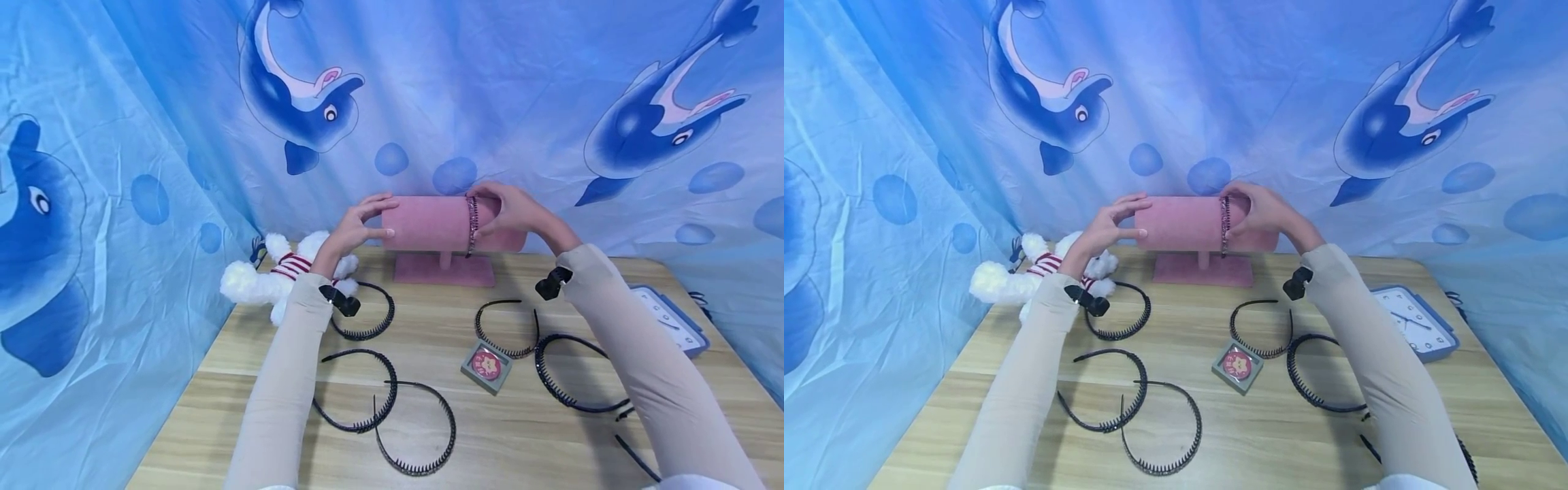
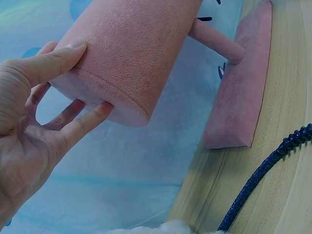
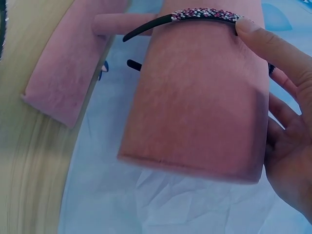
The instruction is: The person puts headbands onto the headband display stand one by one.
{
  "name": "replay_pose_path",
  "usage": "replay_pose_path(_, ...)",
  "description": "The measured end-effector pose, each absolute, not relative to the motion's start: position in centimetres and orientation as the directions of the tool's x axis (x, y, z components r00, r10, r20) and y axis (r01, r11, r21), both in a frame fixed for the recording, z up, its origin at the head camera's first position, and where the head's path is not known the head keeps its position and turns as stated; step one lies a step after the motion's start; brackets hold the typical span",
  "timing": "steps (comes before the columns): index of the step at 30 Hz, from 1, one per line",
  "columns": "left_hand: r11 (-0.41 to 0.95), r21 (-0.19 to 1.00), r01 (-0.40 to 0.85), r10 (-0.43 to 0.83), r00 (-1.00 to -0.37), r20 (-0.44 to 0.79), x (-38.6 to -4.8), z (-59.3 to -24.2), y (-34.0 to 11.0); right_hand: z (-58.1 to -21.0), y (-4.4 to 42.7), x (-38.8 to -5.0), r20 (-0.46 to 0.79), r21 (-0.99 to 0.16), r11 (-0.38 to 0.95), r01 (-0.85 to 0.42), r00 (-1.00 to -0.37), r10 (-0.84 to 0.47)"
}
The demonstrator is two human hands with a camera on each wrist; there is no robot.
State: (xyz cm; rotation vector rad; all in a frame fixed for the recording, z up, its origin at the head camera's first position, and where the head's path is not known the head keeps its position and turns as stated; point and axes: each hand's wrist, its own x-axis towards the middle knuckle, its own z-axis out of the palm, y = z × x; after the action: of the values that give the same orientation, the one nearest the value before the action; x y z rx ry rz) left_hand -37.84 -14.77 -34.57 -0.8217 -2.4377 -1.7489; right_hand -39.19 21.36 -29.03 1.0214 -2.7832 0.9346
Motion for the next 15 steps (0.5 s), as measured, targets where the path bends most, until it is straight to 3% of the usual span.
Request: replay_pose_path(15, 0.202, 0.874, 0.442, 0.413, -0.848, 0.333, -36.2, -33.3, -14.7, -28.5, 18.8, -40.2, 0.156, -0.634, 0.523, -0.569, -0.757, -0.635)
